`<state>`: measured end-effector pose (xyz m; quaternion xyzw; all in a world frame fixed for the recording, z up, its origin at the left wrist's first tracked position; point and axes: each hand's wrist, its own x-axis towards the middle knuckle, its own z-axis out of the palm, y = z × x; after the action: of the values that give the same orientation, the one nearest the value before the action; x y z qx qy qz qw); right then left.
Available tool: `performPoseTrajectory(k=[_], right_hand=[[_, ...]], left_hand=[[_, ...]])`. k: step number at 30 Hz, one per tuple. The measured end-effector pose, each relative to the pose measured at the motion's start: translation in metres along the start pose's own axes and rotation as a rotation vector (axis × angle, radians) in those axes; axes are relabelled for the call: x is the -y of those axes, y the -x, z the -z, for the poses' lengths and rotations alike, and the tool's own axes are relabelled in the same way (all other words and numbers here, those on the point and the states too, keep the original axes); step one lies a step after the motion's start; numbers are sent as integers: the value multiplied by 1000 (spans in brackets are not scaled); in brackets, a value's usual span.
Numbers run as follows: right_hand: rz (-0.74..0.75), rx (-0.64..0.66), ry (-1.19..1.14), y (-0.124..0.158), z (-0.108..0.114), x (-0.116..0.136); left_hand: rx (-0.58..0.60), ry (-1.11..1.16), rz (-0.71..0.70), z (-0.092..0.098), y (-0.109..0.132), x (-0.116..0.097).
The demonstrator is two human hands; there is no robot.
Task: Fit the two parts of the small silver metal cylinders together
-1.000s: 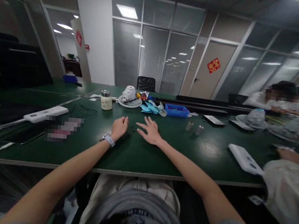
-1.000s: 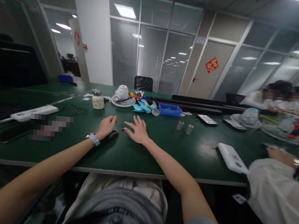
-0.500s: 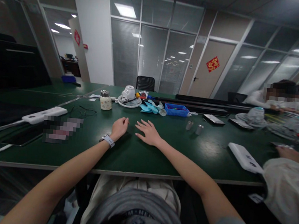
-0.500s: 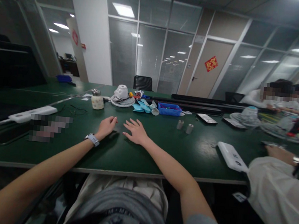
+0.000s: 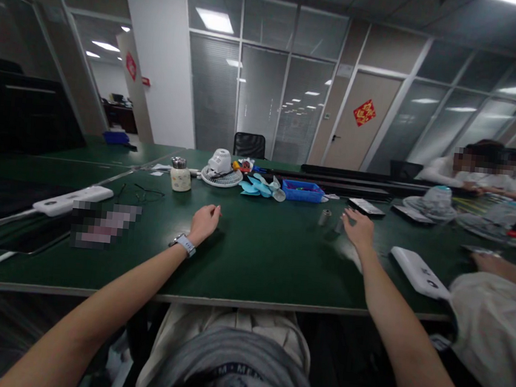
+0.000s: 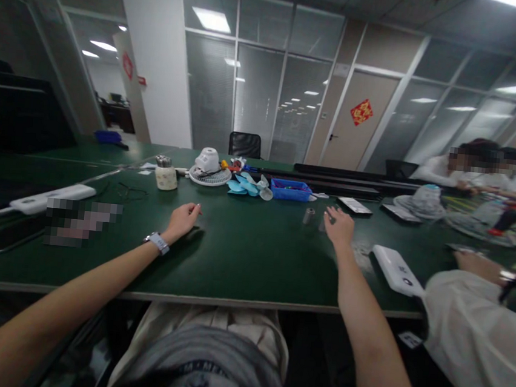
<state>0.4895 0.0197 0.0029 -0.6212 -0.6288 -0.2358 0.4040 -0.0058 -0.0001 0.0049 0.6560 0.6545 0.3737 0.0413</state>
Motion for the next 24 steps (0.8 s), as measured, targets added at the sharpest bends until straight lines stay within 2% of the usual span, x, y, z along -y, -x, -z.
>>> performPoseTrajectory(k=[4, 12, 24], right_hand=[[-61, 22, -27, 4, 0, -13], [-106, 114, -30, 6, 1, -3], [-57, 129, -23, 6, -3, 0]], left_hand=[[2, 5, -11, 1, 0, 0], [6, 15, -14, 1, 0, 0], [28, -8, -16, 2, 1, -3]])
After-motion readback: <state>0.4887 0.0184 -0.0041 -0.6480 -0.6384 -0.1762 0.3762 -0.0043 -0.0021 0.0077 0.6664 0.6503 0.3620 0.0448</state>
